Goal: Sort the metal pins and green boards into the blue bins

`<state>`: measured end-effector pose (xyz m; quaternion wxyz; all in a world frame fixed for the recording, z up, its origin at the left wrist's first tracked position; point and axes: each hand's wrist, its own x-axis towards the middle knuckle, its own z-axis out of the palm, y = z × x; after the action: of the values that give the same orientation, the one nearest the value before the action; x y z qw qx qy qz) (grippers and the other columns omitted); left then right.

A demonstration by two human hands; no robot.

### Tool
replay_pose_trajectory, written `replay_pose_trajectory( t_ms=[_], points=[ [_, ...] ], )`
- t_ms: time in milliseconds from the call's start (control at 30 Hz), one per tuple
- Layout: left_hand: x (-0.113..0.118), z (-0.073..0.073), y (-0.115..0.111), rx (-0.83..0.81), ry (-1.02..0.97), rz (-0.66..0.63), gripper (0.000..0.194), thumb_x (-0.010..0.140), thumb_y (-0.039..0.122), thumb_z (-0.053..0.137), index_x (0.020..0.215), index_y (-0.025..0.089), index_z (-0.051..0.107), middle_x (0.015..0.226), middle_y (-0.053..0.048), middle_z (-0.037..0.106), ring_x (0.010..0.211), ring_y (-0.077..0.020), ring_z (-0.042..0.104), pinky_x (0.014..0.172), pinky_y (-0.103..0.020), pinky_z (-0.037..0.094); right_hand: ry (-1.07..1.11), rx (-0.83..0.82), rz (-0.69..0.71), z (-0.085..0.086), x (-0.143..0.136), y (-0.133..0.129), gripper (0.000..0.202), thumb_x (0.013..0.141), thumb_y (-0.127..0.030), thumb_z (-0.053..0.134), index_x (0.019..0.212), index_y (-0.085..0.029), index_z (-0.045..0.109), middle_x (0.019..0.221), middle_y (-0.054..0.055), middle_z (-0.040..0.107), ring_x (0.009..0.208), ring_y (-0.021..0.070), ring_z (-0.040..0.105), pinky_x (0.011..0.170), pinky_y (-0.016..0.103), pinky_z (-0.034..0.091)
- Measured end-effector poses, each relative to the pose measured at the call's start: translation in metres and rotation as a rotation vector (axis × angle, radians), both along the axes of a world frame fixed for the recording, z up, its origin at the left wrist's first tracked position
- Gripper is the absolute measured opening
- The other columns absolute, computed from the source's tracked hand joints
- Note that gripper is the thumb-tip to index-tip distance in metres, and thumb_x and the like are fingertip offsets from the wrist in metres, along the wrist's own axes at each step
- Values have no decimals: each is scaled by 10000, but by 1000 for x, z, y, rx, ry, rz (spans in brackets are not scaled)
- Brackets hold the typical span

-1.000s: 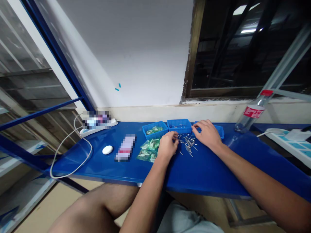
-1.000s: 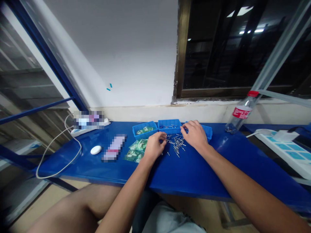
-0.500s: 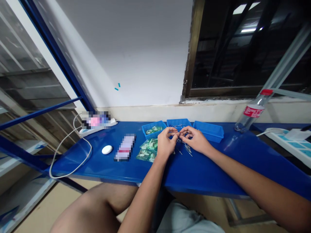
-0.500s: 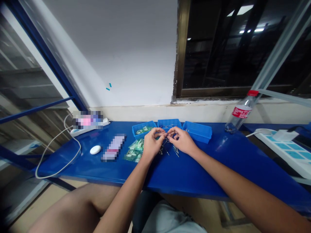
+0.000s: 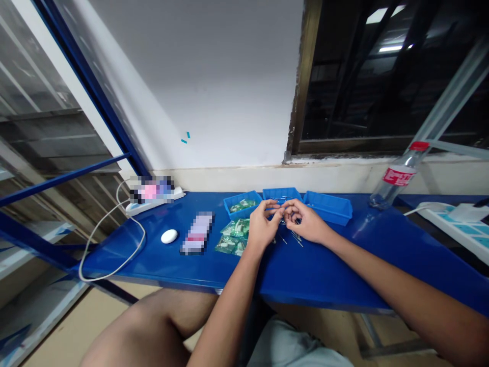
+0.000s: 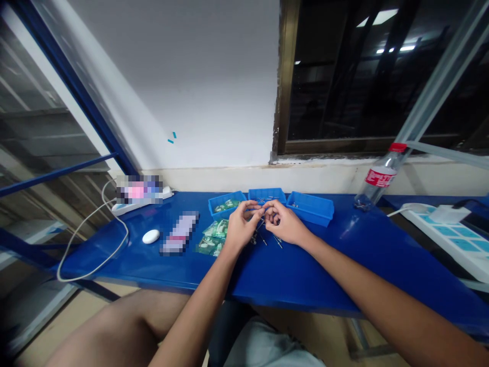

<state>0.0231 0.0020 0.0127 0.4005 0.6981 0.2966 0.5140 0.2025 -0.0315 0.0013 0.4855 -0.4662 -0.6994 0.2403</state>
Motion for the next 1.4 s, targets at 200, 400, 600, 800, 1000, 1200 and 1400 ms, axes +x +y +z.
replay_pose_trajectory(
  t_ms=[200,400,600,800,1000,1200,1400],
  points=[
    [-2,4,-4,128,203,79,306,1001,391,661,1240,203,699,1040,-79,791,913,-219,764,845,-339,628,-73,106,-209,9,3,-4,156,877,-265,643,1027,-225,641,909,26,708,676,164,651,668,309,544],
    [-4,5,-7,40,202,-23,296,1000,417,660,1191,211,752,1056,-60,825,941,-234,801,877,-336,648,-118,174,-202,7,5,-2,97,908,-278,648,976,-228,697,986,55,734,735,190,671,694,333,548],
    [-3,0,-1,14,105,-25,326,956,201,709,1283,204,699,1124,-69,817,1028,-227,796,954,-361,648,-171,191,-150,3,2,-1,134,917,-300,691,1022,-229,737,930,54,726,681,182,629,658,336,536],
    [-6,1,0,52,152,63,523,942,81,672,1432,247,589,1106,-46,820,1022,-208,795,960,-347,633,-170,143,-116,6,-1,-2,165,971,-358,656,1035,-240,752,1037,68,748,779,198,689,728,350,570],
    [-9,-1,0,184,333,93,524,929,129,723,1412,273,577,1033,-4,827,970,-204,792,914,-313,606,-199,109,-128,7,2,-2,153,970,-346,641,917,-231,727,890,44,729,738,194,664,682,329,534],
    [-10,-3,1,293,449,15,504,955,141,699,1412,300,560,1099,-3,812,1066,-213,768,952,-320,582,-256,98,-151,5,4,-1,88,918,-237,611,847,-224,661,824,13,693,667,168,599,639,302,471],
    [-5,0,2,168,172,-5,461,946,147,707,1380,237,578,1065,-41,793,964,-183,763,938,-321,601,-189,39,-98,7,7,-1,232,1005,-301,511,845,-228,662,873,26,719,804,204,650,734,326,491]
  ],
)
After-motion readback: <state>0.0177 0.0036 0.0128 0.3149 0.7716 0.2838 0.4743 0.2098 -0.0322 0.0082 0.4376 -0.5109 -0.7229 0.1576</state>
